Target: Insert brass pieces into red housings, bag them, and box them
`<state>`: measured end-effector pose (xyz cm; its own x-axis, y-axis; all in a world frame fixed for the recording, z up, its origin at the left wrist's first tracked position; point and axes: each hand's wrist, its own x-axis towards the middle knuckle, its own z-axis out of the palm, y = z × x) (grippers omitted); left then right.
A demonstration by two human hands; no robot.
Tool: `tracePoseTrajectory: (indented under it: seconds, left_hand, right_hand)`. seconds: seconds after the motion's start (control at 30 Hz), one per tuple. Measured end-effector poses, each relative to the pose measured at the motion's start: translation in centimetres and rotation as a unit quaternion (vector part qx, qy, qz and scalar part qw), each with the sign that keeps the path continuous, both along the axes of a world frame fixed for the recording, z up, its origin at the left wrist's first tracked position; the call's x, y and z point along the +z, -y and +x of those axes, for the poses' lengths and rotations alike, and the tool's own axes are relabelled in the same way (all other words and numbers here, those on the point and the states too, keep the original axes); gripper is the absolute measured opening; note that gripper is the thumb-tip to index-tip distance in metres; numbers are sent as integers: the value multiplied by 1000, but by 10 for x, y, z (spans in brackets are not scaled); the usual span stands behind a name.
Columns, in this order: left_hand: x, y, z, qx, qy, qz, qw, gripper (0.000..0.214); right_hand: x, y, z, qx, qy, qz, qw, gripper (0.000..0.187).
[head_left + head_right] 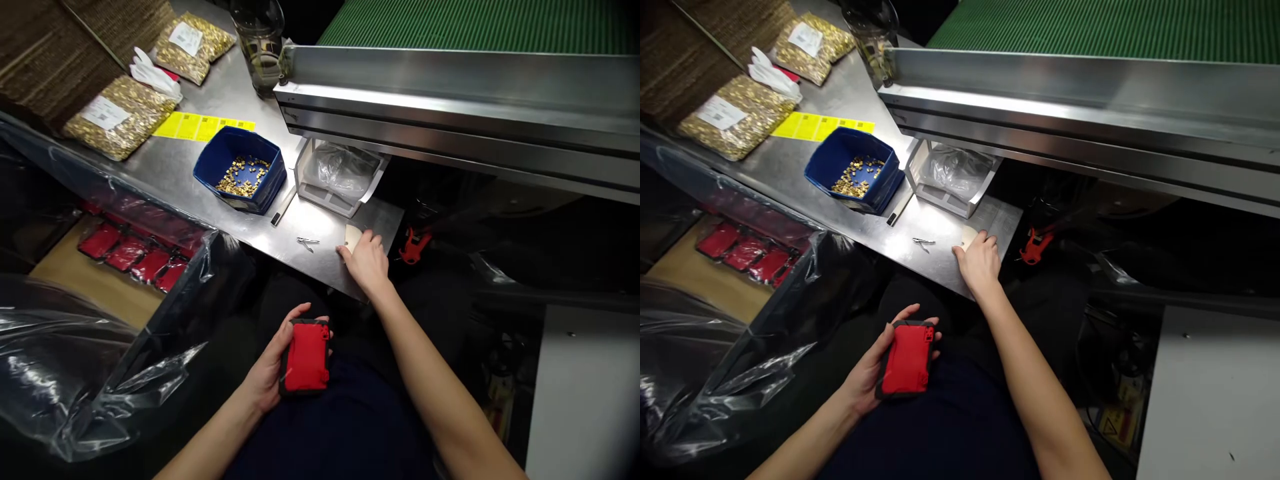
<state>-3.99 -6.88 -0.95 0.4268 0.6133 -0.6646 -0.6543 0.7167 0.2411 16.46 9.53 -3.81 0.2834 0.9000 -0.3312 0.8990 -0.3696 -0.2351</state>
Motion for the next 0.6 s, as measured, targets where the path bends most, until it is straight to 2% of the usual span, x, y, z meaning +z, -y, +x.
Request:
tracePoseTrajectory:
  seconds: [0.1, 0.17, 0.23, 0.3, 0.37, 0.4, 0.47, 0.53, 0.6]
  left_hand:
    - [-9, 5, 5, 18, -19, -7, 1000, 55]
    - [-15, 8, 6, 18, -17, -11, 1000, 52]
    - [-18, 9, 6, 13, -18, -23, 999, 49]
    - [-20, 8, 5, 5, -17, -40, 999, 50]
    - [-21, 6, 4, -5, -10, -54, 998, 54]
    - [-22, 6, 4, -10, -4, -57, 998, 57]
    - [-24, 5, 4, -22, 6, -61, 998, 58]
    - [-26, 5, 7, -39, 1, -67, 997, 48]
    - [-29, 5, 10, -54, -29, -74, 995, 34]
  right_hand:
    - [-1, -6, 8, 8, -44, -10, 999, 53]
    - [10, 8, 20, 33, -79, -15, 996, 37]
    - [29, 35, 32, 75, -151, -20, 985, 28]
    - [52, 71, 41, 140, -256, -36, 956, 28]
    - [71, 107, 42, 232, -344, -85, 906, 27]
    - [77, 124, 39, 282, -357, -108, 884, 25]
    - [78, 149, 28, 371, -328, -126, 860, 18]
    - [67, 162, 16, 436, -264, -114, 853, 18]
    - [54, 166, 7, 466, -214, -92, 854, 24]
